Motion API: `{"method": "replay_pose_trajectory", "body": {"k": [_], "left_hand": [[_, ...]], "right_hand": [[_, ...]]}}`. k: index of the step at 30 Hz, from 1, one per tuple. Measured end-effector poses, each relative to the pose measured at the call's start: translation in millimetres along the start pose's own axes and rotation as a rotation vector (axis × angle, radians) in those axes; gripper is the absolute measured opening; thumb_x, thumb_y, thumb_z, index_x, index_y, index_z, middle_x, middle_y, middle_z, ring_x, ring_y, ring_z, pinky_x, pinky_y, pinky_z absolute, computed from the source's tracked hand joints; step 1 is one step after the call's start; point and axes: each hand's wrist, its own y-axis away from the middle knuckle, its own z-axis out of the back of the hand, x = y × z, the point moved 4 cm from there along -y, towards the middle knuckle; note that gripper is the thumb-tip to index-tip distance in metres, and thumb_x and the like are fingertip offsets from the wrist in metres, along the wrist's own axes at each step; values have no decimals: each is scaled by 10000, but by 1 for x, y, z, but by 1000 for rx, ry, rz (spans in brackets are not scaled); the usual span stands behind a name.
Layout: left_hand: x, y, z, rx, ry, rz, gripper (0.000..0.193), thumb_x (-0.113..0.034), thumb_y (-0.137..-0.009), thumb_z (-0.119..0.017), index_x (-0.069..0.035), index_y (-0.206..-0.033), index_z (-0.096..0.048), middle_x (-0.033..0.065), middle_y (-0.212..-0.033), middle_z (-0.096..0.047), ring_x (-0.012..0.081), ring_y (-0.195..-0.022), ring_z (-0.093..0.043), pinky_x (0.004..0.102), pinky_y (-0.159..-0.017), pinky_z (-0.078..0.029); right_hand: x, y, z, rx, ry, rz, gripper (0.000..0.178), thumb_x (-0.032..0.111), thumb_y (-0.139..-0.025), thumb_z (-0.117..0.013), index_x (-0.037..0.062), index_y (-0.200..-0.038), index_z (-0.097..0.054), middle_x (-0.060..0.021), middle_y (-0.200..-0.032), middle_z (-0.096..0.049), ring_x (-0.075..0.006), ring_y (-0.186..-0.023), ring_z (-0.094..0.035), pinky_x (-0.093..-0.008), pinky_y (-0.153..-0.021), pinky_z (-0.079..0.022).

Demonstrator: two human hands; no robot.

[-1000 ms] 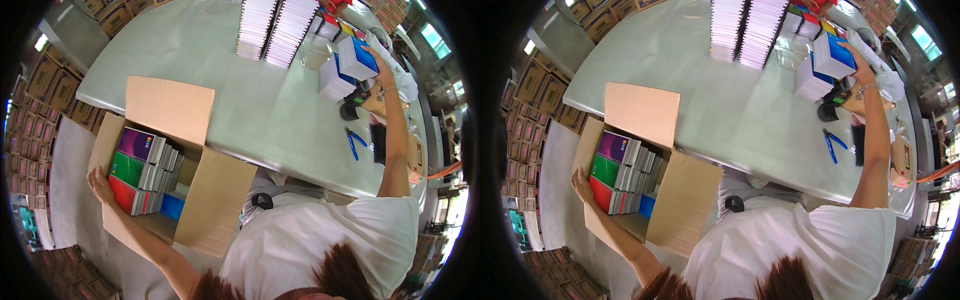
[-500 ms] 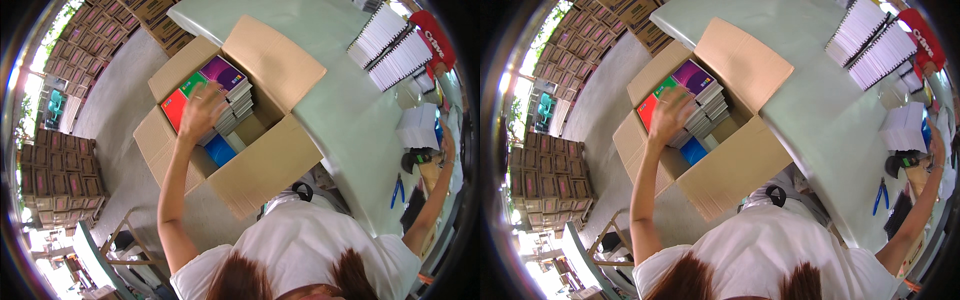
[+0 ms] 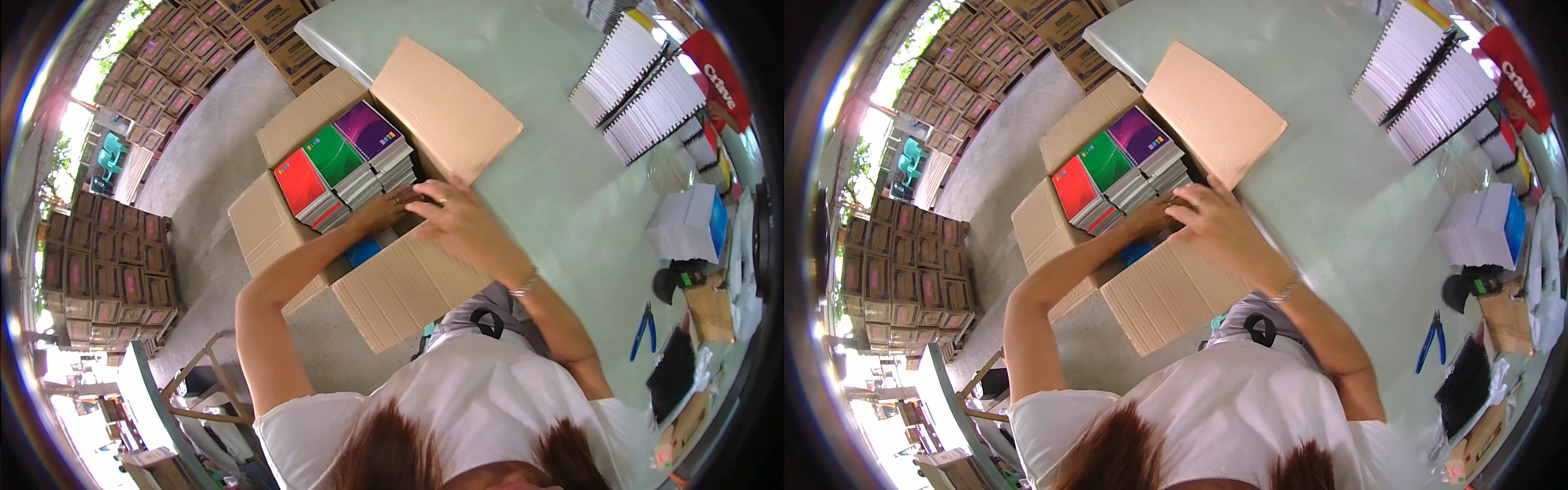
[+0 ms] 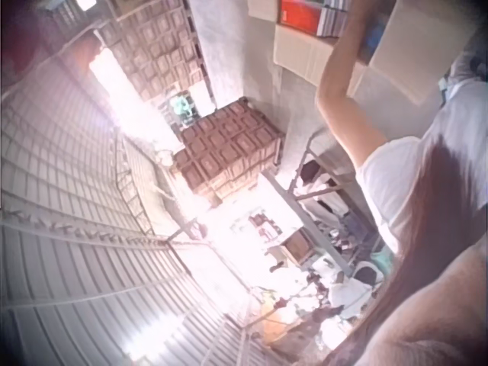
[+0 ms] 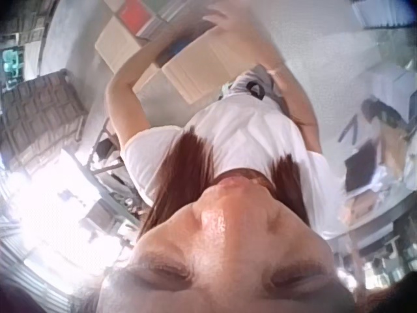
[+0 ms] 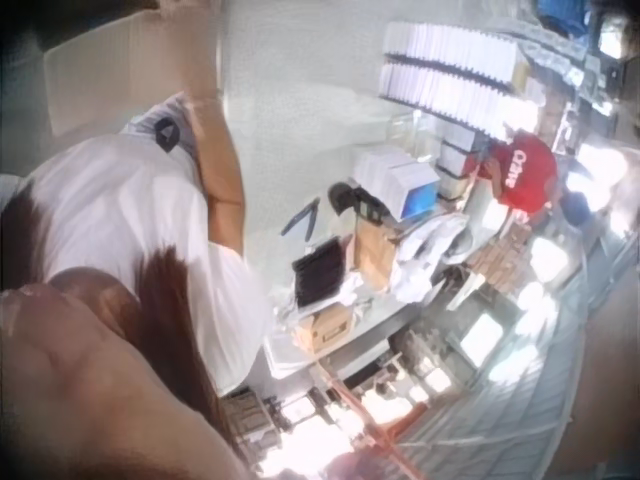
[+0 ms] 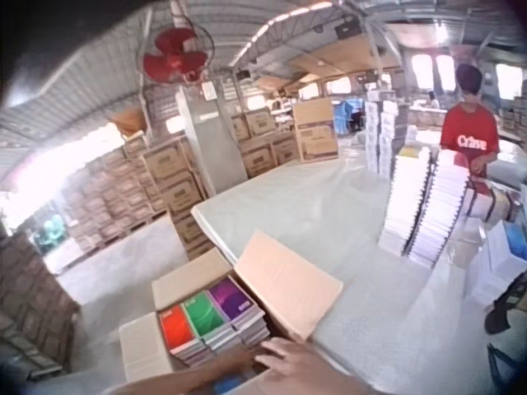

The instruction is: The person uses blue pliers to clip the spiral binding of a stack of notebooks and then places the notebooks into a cardboard box.

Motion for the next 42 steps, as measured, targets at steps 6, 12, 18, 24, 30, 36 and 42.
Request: {"method": "replay_pose_trajectory", "body": {"k": [6, 12, 18, 24, 30, 36, 42], "left_hand": [[2, 7, -41, 260, -351, 12, 691, -423, -1004, -375, -133, -1606, -196, 13, -1697, -117, 188, -1565, -53, 445, -1283, 46], [16, 7, -59, 149, -279, -30, 828, -455, -936, -477, -86, -1607, -161, 49, -1696, -116, 206, -1565, -58, 423, -1287, 22], [27, -2, -63, 199, -186, -7, 780, -563, -993, -397, -180, -1620, -136, -25, -1700, -78, 193, -1566, 15, 434, -1275, 71], [15, -3, -59, 268, -248, 73, 723, -521, -1002, -397, -221, -1616, -160, -44, -1701, -64, 177, -1565, 22, 464, -1270, 85], [-34, -8, -91, 292, -222, 3, 621, -366, -993, -428, -246, -1582, -274, -63, -1693, -116, 163, -1562, -28, 503, -1274, 79], [-25, -6, -116, 348, -173, -159, 568, -316, -973, -471, -189, -1522, -396, -38, -1677, -195, 163, -1559, -84, 444, -1292, 49], [-23, 1, -121, 238, -79, -102, 470, -358, -975, -492, -222, -1423, -540, 1, -1601, -376, 204, -1534, -192, 453, -1285, -1]], "right_hand": [[1, 3, -36, 244, 5, -128, 505, 544, -962, -533, 109, -795, -727, -13, -767, -670, -214, -826, -626, -376, -821, -440], [-3, 11, -41, 241, -63, -171, 486, 529, -957, -556, 106, -785, -724, -4, -781, -655, -195, -801, -600, -360, -784, -415], [-4, 14, -38, 201, -82, -175, 452, 495, -964, -575, 109, -763, -696, -5, -760, -627, -191, -784, -577, -351, -799, -400], [-4, 14, -43, 208, -81, -174, 448, 495, -965, -575, 105, -777, -689, -29, -781, -665, -195, -813, -588, -353, -802, -402], [-1, 5, -39, 218, -26, -153, 450, 504, -964, -570, 119, -747, -655, -19, -775, -648, -194, -807, -578, -351, -770, -399], [4, 13, -44, 228, -1, -176, 433, 499, -959, -578, 119, -762, -642, -24, -780, -630, -201, -798, -558, -353, -763, -388], [5, 11, -43, 178, -25, -146, 419, 484, -957, -591, 116, -760, -635, -27, -778, -617, -203, -800, -544, -361, -783, -386]]}}
